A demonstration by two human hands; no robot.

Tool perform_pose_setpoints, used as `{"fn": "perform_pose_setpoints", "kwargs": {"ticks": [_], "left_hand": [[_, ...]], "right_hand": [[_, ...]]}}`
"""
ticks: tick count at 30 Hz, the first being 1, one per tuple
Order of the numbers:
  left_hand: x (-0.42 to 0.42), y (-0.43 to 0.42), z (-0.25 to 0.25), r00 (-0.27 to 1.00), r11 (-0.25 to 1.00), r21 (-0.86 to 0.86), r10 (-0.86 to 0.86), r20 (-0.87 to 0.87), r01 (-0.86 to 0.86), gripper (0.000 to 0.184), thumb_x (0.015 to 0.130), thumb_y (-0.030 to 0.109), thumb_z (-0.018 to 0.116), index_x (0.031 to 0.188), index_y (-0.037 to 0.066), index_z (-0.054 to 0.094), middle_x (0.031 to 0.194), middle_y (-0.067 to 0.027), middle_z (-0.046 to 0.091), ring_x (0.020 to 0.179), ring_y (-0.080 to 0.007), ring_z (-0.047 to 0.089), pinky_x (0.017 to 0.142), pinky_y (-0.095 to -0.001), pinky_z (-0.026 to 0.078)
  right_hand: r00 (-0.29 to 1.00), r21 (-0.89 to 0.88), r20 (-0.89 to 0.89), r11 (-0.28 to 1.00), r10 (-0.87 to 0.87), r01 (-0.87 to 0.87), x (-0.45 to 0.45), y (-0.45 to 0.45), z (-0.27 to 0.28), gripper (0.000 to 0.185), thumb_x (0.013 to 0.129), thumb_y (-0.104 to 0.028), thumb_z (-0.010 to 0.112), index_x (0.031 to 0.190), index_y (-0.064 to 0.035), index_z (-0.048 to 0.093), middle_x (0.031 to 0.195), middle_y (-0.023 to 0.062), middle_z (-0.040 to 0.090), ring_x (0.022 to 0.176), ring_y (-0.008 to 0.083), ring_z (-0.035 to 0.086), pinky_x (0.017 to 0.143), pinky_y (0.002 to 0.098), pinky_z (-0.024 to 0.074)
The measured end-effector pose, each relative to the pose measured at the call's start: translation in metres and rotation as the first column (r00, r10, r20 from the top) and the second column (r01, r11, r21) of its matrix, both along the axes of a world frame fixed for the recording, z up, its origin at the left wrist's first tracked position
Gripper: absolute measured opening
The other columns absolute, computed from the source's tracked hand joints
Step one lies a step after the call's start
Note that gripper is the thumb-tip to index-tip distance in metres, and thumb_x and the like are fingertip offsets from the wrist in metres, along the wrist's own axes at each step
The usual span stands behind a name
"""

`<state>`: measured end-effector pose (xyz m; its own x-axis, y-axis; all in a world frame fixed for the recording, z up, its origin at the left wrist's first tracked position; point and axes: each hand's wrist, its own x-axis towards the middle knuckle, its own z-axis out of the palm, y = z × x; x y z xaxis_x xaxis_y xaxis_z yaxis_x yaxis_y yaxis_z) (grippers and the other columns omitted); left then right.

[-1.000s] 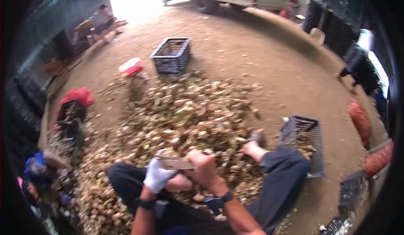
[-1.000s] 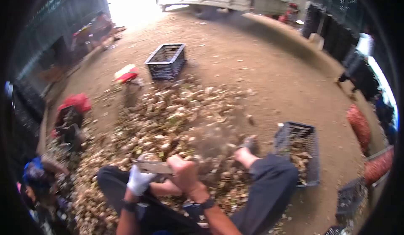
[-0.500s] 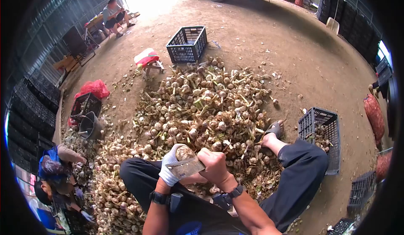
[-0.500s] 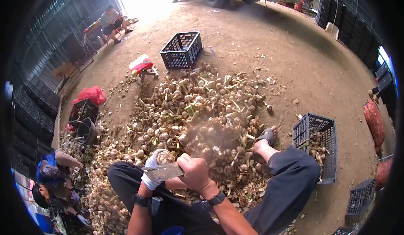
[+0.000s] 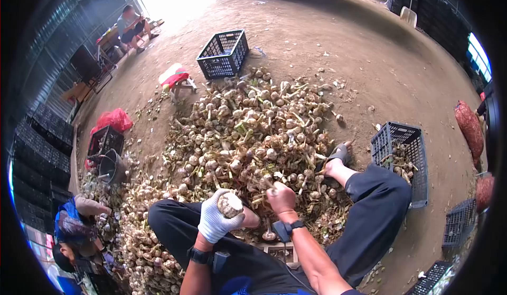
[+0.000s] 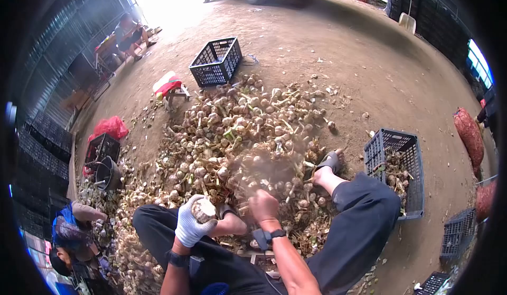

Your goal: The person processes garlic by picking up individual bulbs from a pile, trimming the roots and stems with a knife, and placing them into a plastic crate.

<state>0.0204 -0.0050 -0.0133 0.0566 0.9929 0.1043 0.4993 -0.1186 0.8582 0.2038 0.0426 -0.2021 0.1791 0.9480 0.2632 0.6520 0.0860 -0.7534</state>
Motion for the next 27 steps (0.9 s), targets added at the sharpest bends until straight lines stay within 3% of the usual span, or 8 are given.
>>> {"fn": "perform_pose_setpoints", "kwargs": {"ticks": [3,5,7,12,17,19,21,27], "left_hand": [[0.007,0.007,-0.002,0.992,0.998,-0.007,0.065,0.107,-0.065,0.053,0.066,0.016,0.083,0.112,0.002,0.059,0.089,-0.0066,0.07,0.082,-0.0136,0.068,0.078,-0.0294,0.056],[0.013,0.012,0.0,0.99,0.999,-0.033,0.032,0.14,-0.028,0.058,0.068,0.015,0.084,0.117,0.002,0.057,0.094,-0.0054,0.069,0.087,-0.0129,0.067,0.081,-0.0288,0.055],[0.017,0.015,-0.001,0.933,0.999,-0.025,0.032,0.358,-0.025,0.064,0.069,0.017,0.086,0.122,0.002,0.053,0.101,-0.005,0.067,0.093,-0.0132,0.065,0.085,-0.0288,0.054],[0.018,0.018,-0.007,0.746,0.998,-0.015,0.054,0.664,-0.058,0.043,0.087,0.019,0.07,0.123,0.004,0.052,0.102,-0.0062,0.064,0.089,-0.0149,0.063,0.087,-0.0303,0.052],[0.012,0.014,0.02,0.845,0.98,0.136,0.051,0.532,-0.144,0.041,0.081,0.001,0.064,0.121,0.003,0.055,0.106,-0.0092,0.063,0.097,-0.019,0.063,0.09,-0.034,0.052],[-0.002,0.017,0.021,0.998,0.968,0.245,0.06,-0.036,-0.049,0.038,0.074,-0.002,0.067,0.111,0.002,0.061,0.105,-0.0103,0.064,0.095,-0.0199,0.064,0.089,-0.0336,0.051],[-0.001,0.018,0.004,0.984,0.962,0.272,0.069,-0.164,-0.022,0.028,0.07,-0.001,0.076,0.096,0.001,0.067,0.099,-0.0115,0.065,0.092,-0.025,0.065,0.083,-0.0339,0.053],[-0.013,0.015,-0.003,0.956,0.976,-0.148,0.191,0.221,-0.161,0.018,0.083,0.009,0.075,0.098,0.001,0.07,0.087,-0.0047,0.068,0.077,-0.0128,0.065,0.072,-0.0266,0.053]], "right_hand": [[0.968,-0.148,-0.169,0.975,-0.188,0.163,0.006,0.003,-0.002,0.009,0.083,-0.016,0.066,0.082,-0.0063,0.068,0.061,0.0114,0.063,0.05,0.0256,0.06,0.049,0.0371,0.0479],[0.807,-0.161,-0.58,0.987,-0.111,0.02,-0.009,0.007,-0.009,0.011,0.085,-0.013,0.066,0.089,-0.0032,0.07,0.062,0.0017,0.063,0.05,0.0118,0.058,0.048,0.0305,0.0485],[0.414,-0.238,-0.901,0.947,-0.132,-0.216,-0.027,0.001,0.034,0.015,0.092,-0.017,0.069,0.09,-0.0019,0.067,0.066,-0.0005,0.061,0.052,0.0064,0.054,0.051,0.028,0.055],[-0.261,0.011,-0.941,0.753,-0.213,-0.658,-0.04,-0.017,0.088,0.024,0.093,-0.026,0.071,0.092,-0.0025,0.066,0.069,0.0005,0.06,0.051,0.0133,0.056,0.056,0.0312,0.0581],[-0.124,-0.057,-0.978,0.788,-0.167,-0.614,-0.024,-0.01,0.12,0.013,0.091,-0.013,0.071,0.097,-0.003,0.066,0.081,0.0032,0.066,0.065,0.0147,0.065,0.054,0.0313,0.0582],[-0.099,-0.038,-0.989,0.84,-0.108,-0.542,-0.017,-0.006,0.125,0.012,0.09,-0.013,0.072,0.093,-0.0034,0.065,0.079,0.0028,0.066,0.064,0.014,0.066,0.053,0.0295,0.0575],[0.035,-0.062,-0.998,0.857,-0.051,-0.512,-0.012,-0.005,0.137,0.012,0.09,-0.013,0.073,0.093,-0.0033,0.065,0.078,0.002,0.066,0.063,0.0132,0.065,0.053,0.0281,0.0566],[0.455,-0.009,-0.866,0.905,0.205,-0.424,-0.011,-0.005,0.148,0.017,0.088,-0.014,0.072,0.081,-0.0005,0.065,0.075,0.0021,0.062,0.061,0.0115,0.06,0.057,0.0285,0.0483]]}}
